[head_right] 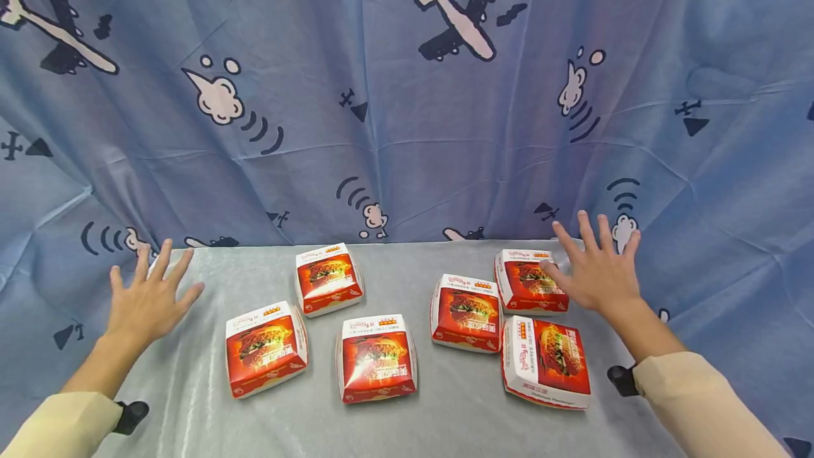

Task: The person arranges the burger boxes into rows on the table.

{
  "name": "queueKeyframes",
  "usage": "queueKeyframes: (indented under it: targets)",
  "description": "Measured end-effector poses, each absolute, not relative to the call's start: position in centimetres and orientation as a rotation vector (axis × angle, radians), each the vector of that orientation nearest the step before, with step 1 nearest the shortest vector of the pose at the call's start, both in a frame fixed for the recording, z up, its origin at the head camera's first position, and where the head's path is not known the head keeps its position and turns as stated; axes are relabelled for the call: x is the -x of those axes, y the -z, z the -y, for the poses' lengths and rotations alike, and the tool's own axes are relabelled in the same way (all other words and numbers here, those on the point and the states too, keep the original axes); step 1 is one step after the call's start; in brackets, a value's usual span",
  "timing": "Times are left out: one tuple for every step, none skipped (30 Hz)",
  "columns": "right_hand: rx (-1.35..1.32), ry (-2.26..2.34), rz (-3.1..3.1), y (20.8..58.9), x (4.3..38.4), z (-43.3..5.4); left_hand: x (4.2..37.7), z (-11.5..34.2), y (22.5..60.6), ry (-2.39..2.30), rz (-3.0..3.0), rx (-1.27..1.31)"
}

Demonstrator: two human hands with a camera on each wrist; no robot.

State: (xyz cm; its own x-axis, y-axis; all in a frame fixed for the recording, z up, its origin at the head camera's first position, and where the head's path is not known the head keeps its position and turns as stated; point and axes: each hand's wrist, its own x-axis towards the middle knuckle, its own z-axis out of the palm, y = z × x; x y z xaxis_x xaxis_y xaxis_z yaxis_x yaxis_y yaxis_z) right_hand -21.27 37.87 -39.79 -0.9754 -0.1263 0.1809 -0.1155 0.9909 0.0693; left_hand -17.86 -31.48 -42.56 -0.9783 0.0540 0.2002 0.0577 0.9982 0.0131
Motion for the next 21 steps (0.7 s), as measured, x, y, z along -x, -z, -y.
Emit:
queueKeyframes:
  targets:
    - [-0.194, 0.097, 2.942, 39.7, 21.2, -37.5, 17.7, 31.3, 42.6, 0.026, 2.933, 0.098]
    - [-0.208, 0.107, 2.934, 39.7, 21.2, -37.2, 17.6, 31.2, 42.6, 0.021, 2.923, 0.116]
    - [-0.224, 0.114, 2.927, 39.6, 21.1, -36.9, 17.5, 31.1, 42.7, 0.012, 2.916, 0.133]
    - [-0.240, 0.120, 2.920, 39.5, 21.0, -36.6, 17.4, 30.9, 42.7, 0.002, 2.909, 0.147]
    - [-0.257, 0.126, 2.911, 39.4, 21.0, -36.3, 17.3, 30.8, 42.7, -0.011, 2.899, 0.159]
    - [-0.272, 0.127, 2.903, 39.4, 20.9, -35.9, 17.2, 30.7, 42.8, -0.019, 2.891, 0.168]
    - [-0.288, 0.130, 2.897, 39.3, 20.8, -35.6, 17.0, 30.5, 42.8, -0.029, 2.884, 0.177]
    - [-0.302, 0.129, 2.892, 39.2, 20.8, -35.3, 16.9, 30.5, 42.9, -0.041, 2.874, 0.186]
    - [-0.316, 0.130, 2.888, 39.2, 20.7, -35.0, 16.8, 30.4, 42.9, -0.046, 2.863, 0.195]
    - [-0.331, 0.128, 2.881, 39.2, 20.6, -34.6, 16.6, 30.3, 42.9, -0.047, 2.851, 0.205]
    - [-0.346, 0.127, 2.874, 39.1, 20.5, -34.3, 16.5, 30.2, 43.0, -0.047, 2.838, 0.217]
    - [-0.361, 0.125, 2.865, 39.1, 20.5, -34.0, 16.4, 30.1, 43.0, -0.041, 2.825, 0.230]
    - [-0.377, 0.125, 2.858, 39.0, 20.4, -33.6, 16.2, 30.1, 43.0, -0.039, 2.815, 0.241]
    - [-0.393, 0.122, 2.851, 39.0, 20.3, -33.2, 16.0, 30.0, 43.1, -0.031, 2.808, 0.252]
    - [-0.412, 0.118, 2.844, 38.9, 20.2, -32.8, 15.9, 29.9, 43.1, -0.019, 2.800, 0.260]
    - [-0.432, 0.108, 2.839, 38.9, 20.1, -32.4, 15.7, 29.9, 43.1, -0.007, 2.795, 0.267]
    - [-0.452, 0.101, 2.835, 38.8, 20.0, -32.0, 15.5, 29.8, 43.1, 0.000, 2.794, 0.272]
    - [-0.472, 0.089, 2.834, 38.8, 19.9, -31.5, 15.3, 29.7, 43.1, 0.010, 2.798, 0.276]
    - [-0.491, 0.080, 2.837, 38.7, 19.8, -31.0, 15.1, 29.5, 43.1, 0.018, 2.802, 0.282]
    - [-0.507, 0.073, 2.839, 38.6, 19.6, -30.6, 14.9, 29.4, 43.0, 0.033, 2.805, 0.287]
    - [-0.526, 0.064, 2.843, 38.5, 19.5, -30.1, 14.7, 29.3, 43.0, 0.038, 2.809, 0.293]
